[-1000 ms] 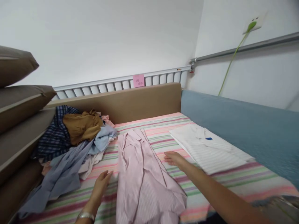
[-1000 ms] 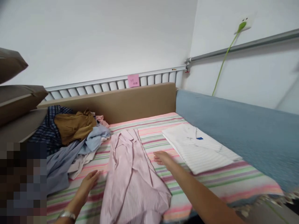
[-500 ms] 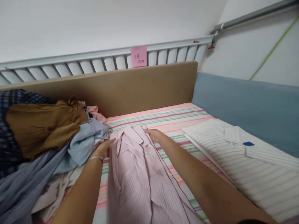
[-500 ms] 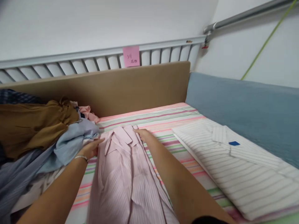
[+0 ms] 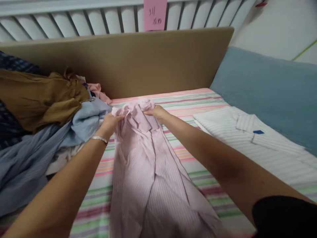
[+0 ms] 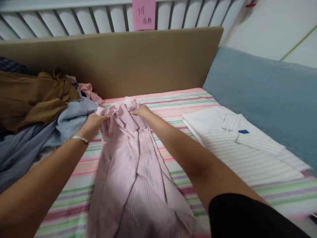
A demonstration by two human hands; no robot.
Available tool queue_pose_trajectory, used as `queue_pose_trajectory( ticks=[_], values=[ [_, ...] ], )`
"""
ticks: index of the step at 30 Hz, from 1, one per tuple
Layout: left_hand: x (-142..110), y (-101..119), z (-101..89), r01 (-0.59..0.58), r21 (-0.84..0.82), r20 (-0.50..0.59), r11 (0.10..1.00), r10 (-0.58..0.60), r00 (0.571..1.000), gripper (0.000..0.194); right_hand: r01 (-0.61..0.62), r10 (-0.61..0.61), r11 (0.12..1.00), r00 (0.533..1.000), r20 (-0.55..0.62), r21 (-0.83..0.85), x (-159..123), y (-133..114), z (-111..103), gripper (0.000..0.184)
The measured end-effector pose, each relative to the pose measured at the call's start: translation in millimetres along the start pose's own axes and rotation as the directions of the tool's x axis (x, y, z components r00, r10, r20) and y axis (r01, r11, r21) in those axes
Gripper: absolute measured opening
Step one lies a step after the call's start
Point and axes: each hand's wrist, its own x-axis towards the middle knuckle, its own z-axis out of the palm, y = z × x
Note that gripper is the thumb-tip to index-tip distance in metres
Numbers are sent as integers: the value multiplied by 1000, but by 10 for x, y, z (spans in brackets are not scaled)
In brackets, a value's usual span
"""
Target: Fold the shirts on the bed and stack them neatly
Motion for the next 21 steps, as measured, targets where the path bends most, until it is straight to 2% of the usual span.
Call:
queue_pose_trajectory(
  ticks=[3,5,6,8,9,11,14,17,19,21],
  values=[
    [-643,351,-229,-151,157,40,976,147,988,37,169,-167,983,986,24,-77,-781,-232,-145,32],
    [-1232,457,-430,-290,329,108,899,269,957,27,273,-264,944,962,73,-186,-1423,-229,-274,26],
    [-1549,448,-527,-365,403,176,840,320,931,22,319,-300,919,947,114,-233,-1754,-161,-331,22],
    [-2158,314,-680,-507,450,364,735,368,856,14,419,-364,854,905,222,-308,-2368,88,-411,16],
    [-2423,209,-728,-549,449,435,705,364,823,12,455,-371,824,884,286,-338,-2628,244,-429,16],
    [-2821,-1,-771,-574,454,519,681,321,792,12,485,-367,773,868,335,-410,-3011,537,-427,24],
    [-3067,-131,-767,-536,490,507,687,276,817,12,551,-391,685,830,399,-476,-3256,706,-391,39],
    [-3082,23,-786,-500,469,442,728,297,846,10,576,-403,659,813,419,-484,-3307,502,-395,42],
    [-3111,167,-819,-494,437,421,752,315,851,13,590,-417,645,804,423,-486,-3349,325,-426,40],
    [-3200,242,-846,-490,437,424,754,307,852,17,610,-433,617,791,433,-497,-3426,251,-456,38]
  ],
)
